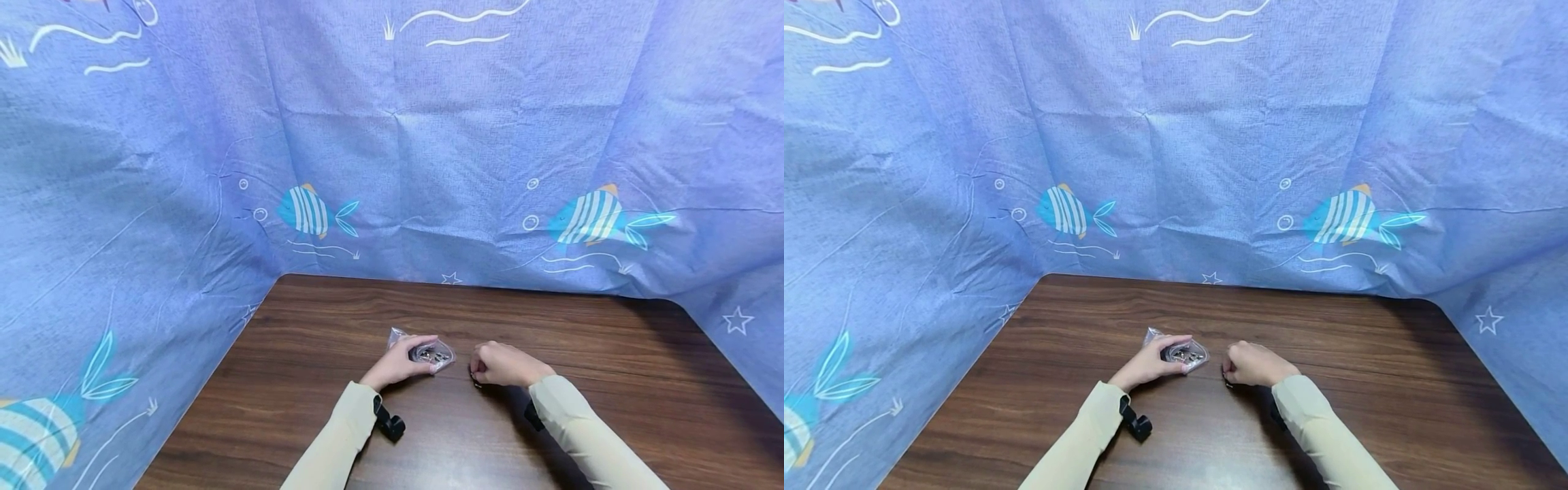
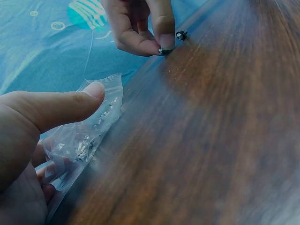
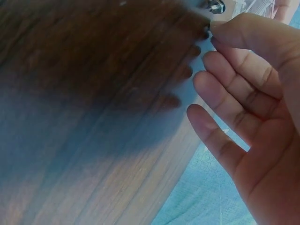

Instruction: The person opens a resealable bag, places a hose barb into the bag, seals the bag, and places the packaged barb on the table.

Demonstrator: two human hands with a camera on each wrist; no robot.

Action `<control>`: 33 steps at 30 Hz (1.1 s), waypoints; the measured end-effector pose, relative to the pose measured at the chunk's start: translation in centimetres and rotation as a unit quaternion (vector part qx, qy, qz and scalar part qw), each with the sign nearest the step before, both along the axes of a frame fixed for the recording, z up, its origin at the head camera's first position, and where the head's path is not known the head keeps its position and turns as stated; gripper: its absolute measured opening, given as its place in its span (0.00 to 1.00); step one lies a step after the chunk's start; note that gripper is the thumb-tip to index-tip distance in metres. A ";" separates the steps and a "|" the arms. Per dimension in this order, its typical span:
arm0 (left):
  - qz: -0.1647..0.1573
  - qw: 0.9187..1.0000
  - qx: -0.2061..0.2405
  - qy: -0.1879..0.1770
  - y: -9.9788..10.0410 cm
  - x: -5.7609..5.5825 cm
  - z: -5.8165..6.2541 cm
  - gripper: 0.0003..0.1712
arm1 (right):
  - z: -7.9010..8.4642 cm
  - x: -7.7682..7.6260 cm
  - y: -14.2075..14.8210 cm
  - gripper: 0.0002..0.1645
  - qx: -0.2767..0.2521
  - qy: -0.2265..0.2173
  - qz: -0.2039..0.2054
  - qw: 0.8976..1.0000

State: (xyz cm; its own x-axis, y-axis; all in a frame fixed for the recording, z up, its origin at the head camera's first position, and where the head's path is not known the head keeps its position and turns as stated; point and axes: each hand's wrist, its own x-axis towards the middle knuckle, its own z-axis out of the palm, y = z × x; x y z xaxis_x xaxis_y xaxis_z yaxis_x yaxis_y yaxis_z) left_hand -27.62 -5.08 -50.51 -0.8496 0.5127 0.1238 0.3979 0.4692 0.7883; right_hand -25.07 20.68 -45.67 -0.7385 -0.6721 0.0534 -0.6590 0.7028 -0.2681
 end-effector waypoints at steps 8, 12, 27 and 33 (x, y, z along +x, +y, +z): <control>-0.002 1.000 0.006 0.007 0.0 -0.1 -0.1 0.34 | 0.3 -0.3 0.0 0.04 -0.011 0.001 0.013 1.000; -0.003 1.000 0.009 0.007 0.0 -0.1 -0.1 0.34 | 0.8 -0.6 -0.1 0.03 -0.008 -0.004 0.005 1.000; 0.000 1.000 0.001 0.002 0.0 0.0 0.0 0.35 | 2.2 -1.9 -2.1 0.04 -0.028 -0.023 0.007 0.999; 0.000 1.000 -0.001 -0.012 0.0 0.0 0.0 0.35 | 2.5 -2.5 -3.2 0.04 -0.032 -0.016 0.016 0.999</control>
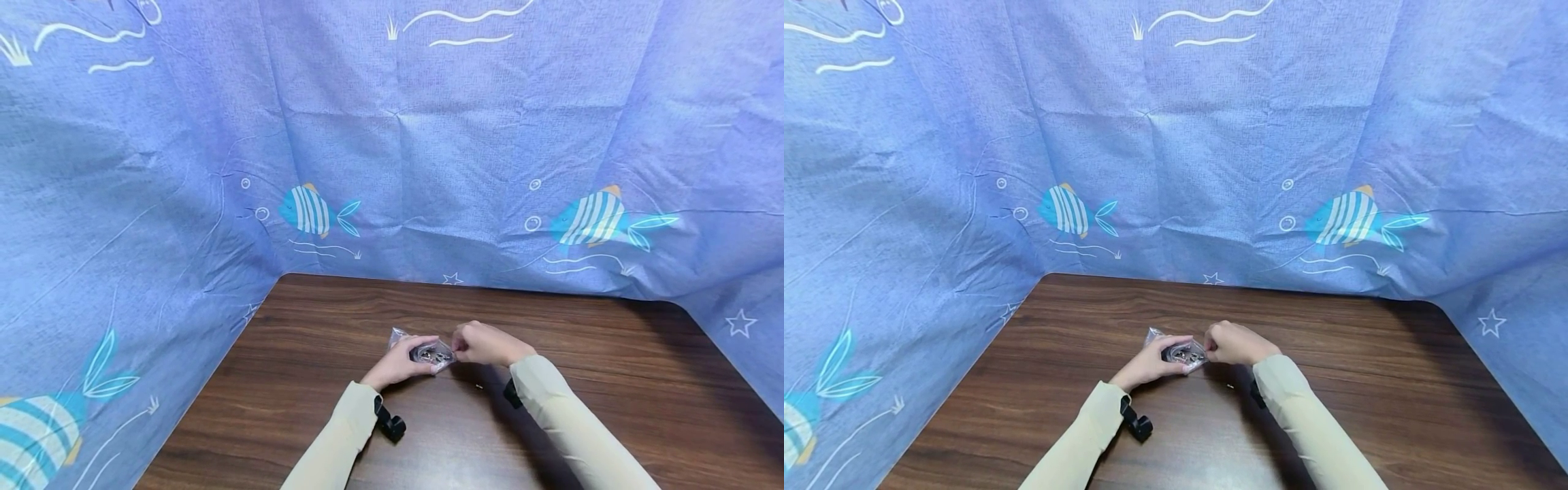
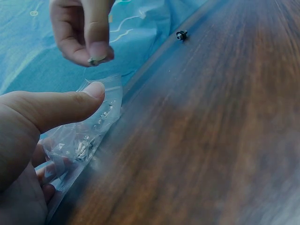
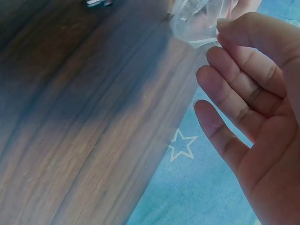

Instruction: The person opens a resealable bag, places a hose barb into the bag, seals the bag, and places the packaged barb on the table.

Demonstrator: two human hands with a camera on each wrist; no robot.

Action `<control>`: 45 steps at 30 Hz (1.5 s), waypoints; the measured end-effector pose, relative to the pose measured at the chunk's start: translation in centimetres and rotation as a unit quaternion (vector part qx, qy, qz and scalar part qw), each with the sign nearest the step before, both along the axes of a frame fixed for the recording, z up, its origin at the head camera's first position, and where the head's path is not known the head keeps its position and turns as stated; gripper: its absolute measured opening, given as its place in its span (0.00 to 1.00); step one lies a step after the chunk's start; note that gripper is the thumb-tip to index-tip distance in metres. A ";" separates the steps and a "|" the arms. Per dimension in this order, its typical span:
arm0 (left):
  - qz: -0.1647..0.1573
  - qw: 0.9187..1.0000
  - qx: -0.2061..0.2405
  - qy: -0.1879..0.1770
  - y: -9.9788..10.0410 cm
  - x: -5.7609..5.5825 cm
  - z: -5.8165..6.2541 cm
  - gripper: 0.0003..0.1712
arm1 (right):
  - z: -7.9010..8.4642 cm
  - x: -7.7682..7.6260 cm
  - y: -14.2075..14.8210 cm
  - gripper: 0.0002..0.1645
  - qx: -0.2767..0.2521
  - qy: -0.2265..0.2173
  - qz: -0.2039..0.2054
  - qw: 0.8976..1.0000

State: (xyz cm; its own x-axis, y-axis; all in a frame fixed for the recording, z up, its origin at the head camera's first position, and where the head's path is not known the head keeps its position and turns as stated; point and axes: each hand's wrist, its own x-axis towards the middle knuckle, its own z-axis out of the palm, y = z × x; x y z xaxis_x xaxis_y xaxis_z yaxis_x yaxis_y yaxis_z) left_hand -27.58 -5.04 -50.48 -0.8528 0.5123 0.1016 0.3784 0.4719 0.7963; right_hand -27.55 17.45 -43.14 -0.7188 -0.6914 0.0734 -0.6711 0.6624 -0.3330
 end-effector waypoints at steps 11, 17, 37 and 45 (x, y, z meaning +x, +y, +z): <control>0.003 1.000 -0.001 0.004 0.0 0.1 0.1 0.35 | 0.7 -0.4 -1.2 0.05 -0.001 0.008 0.006 1.000; 0.004 1.000 -0.001 0.005 0.0 0.0 0.0 0.34 | 0.5 -0.6 -1.5 0.07 -0.002 0.011 0.010 1.000; -0.001 1.000 0.002 0.008 0.0 0.0 0.0 0.34 | 0.3 -0.4 -1.6 0.03 -0.003 0.018 0.010 1.000; -0.005 1.000 0.005 0.007 -0.1 -0.1 0.0 0.34 | 0.2 0.1 -1.1 0.04 0.000 0.003 0.003 1.000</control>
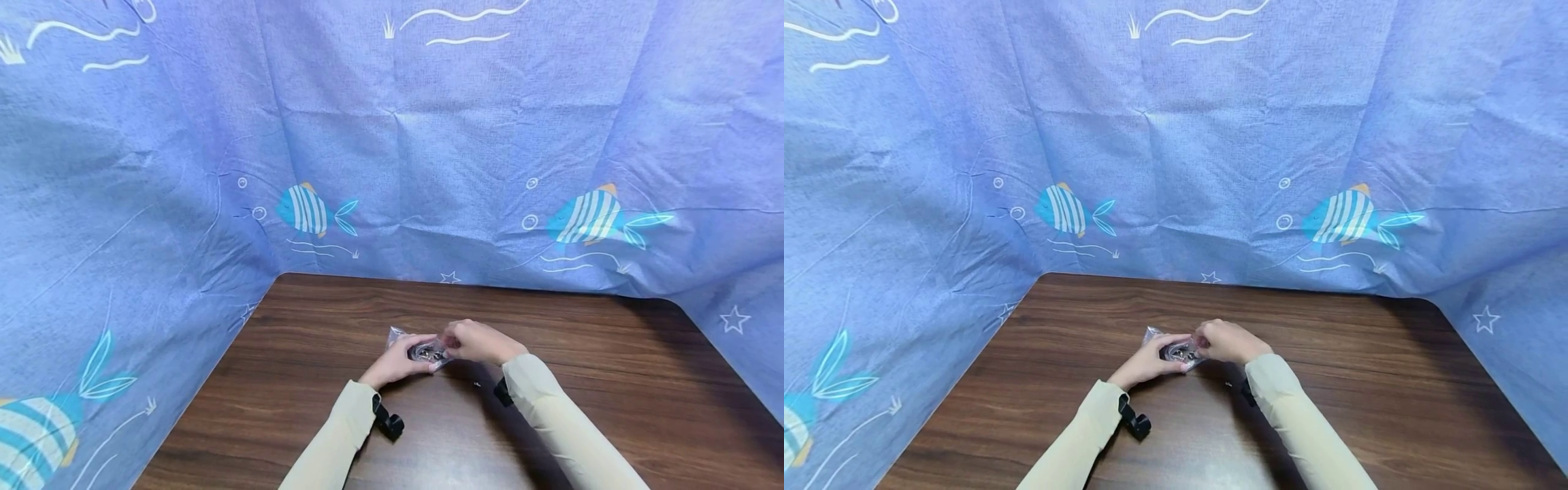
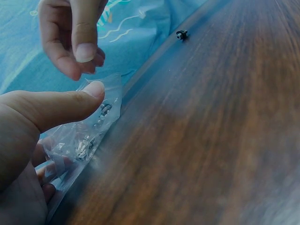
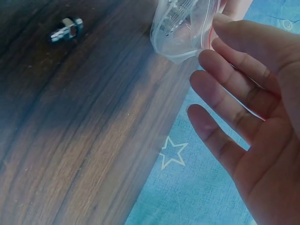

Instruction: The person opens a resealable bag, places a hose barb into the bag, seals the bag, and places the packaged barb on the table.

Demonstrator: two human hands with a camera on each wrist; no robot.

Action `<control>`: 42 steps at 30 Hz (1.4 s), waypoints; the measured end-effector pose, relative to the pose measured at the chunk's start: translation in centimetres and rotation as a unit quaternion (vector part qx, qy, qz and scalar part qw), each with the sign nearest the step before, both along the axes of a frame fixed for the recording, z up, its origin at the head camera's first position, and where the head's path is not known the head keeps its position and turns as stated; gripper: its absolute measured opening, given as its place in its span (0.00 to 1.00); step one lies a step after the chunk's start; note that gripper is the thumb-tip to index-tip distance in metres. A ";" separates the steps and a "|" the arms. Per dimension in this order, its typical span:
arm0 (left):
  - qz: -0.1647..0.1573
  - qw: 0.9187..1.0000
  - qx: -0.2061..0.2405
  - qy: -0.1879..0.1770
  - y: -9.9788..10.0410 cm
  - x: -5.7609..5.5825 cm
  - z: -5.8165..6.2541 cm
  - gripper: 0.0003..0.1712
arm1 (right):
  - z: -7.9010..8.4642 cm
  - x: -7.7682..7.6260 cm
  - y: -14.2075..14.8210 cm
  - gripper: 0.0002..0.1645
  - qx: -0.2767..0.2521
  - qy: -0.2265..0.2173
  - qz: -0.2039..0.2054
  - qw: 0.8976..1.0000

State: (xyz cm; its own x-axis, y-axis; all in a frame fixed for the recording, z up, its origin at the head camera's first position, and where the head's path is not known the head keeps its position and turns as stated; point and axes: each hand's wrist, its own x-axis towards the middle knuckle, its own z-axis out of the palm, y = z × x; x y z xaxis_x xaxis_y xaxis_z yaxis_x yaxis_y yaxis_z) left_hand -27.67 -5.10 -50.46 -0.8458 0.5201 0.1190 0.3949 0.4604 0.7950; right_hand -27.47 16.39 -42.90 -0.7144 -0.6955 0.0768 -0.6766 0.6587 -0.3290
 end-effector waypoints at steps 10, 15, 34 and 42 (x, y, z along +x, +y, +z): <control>0.000 1.000 0.007 -0.005 0.0 0.1 0.0 0.35 | 0.1 0.9 0.9 0.08 0.009 -0.023 0.000 1.000; 0.005 1.000 0.007 0.002 0.0 0.1 0.0 0.35 | -0.1 1.3 1.5 0.08 0.007 -0.043 0.005 0.999; 0.005 1.000 0.003 0.007 0.0 0.2 0.0 0.34 | -1.3 3.0 3.9 0.10 0.001 -0.100 -0.015 0.995; 0.003 1.000 0.006 0.008 0.0 0.1 0.0 0.34 | -1.8 3.3 4.5 0.09 0.003 -0.113 -0.023 0.993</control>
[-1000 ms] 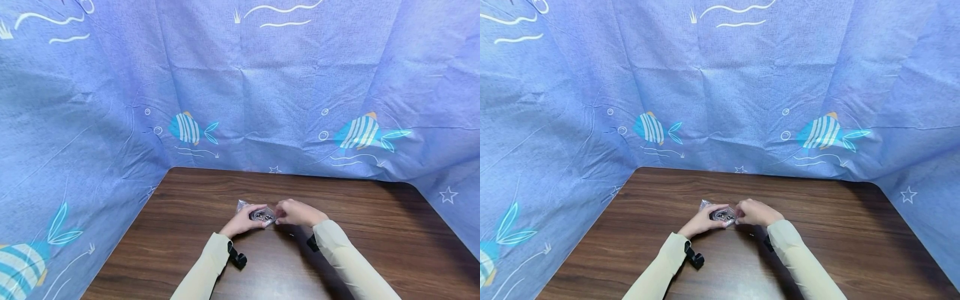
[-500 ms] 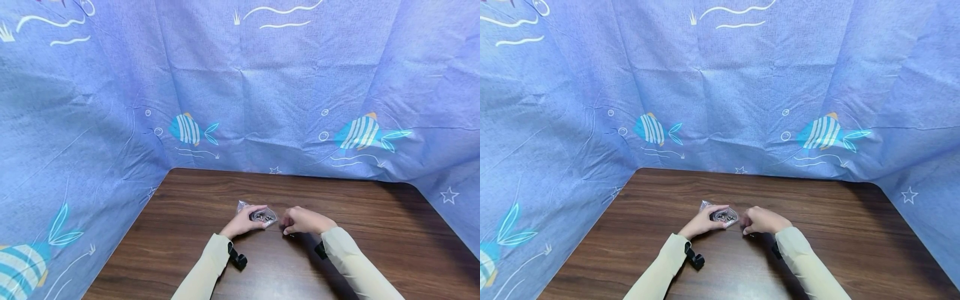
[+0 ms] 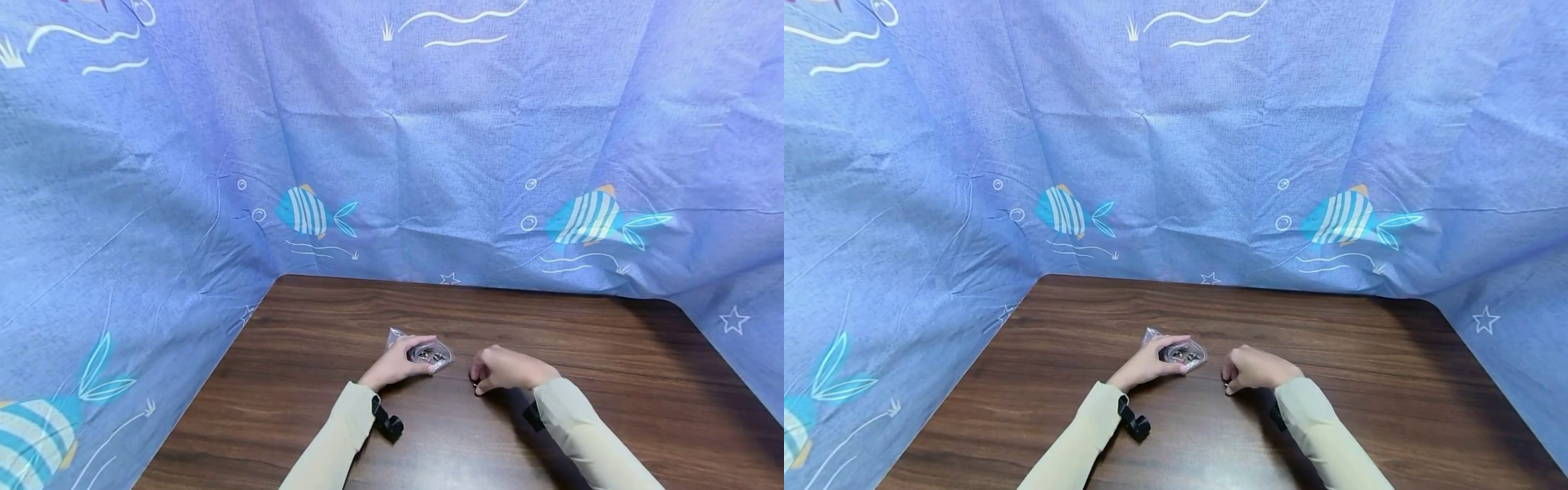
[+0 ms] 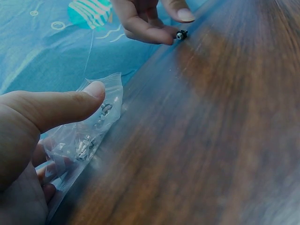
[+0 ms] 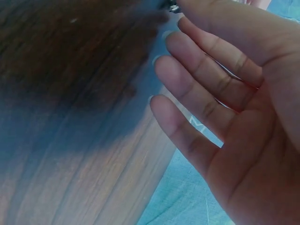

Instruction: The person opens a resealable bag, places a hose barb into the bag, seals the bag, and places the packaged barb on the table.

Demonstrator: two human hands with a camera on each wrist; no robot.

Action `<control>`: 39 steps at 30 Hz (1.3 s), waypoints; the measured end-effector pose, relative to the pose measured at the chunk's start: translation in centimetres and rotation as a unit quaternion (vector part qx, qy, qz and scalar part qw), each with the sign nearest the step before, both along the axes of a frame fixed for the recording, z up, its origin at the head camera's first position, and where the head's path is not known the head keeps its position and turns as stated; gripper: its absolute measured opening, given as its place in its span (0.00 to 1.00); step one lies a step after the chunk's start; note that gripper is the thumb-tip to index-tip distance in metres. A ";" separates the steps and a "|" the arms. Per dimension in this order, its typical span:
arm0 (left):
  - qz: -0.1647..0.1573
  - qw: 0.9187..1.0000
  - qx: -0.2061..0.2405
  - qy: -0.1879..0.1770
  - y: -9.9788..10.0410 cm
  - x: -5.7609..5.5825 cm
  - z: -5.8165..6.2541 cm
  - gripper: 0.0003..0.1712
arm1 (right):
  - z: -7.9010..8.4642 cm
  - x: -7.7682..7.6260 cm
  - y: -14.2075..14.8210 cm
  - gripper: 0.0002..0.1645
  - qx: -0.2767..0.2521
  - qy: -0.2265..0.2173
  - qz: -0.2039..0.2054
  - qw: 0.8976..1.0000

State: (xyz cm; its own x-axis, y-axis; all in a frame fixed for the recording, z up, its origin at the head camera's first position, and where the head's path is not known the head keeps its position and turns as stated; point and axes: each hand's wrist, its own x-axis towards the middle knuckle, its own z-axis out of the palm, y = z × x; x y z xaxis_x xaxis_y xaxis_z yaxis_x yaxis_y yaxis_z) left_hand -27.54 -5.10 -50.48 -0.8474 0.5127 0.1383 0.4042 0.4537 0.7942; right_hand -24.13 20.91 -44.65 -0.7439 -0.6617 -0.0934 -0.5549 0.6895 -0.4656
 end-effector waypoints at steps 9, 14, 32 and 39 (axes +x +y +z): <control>-0.003 1.000 0.003 0.005 0.0 -0.1 -0.1 0.34 | 0.0 0.3 0.0 0.09 -0.003 0.000 0.004 1.000; -0.005 1.000 0.007 0.000 0.0 -0.1 -0.1 0.34 | -0.2 0.3 0.0 0.09 -0.002 0.014 0.015 1.000; -0.002 1.000 0.003 0.002 0.0 -0.1 -0.1 0.35 | -0.1 0.1 -0.2 0.08 0.012 0.040 0.036 0.998; -0.006 1.000 0.010 0.004 0.0 -0.1 -0.2 0.35 | 0.0 -0.1 -0.1 0.07 0.022 0.034 0.031 0.999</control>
State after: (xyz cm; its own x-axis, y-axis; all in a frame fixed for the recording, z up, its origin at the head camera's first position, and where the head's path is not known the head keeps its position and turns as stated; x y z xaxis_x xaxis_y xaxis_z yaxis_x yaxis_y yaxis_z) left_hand -27.66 -5.06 -50.64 -0.8398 0.5200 0.1558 0.4160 0.4323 0.8000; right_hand -24.23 20.76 -44.68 -0.7076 -0.7026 -0.0748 -0.6258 0.6723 -0.3954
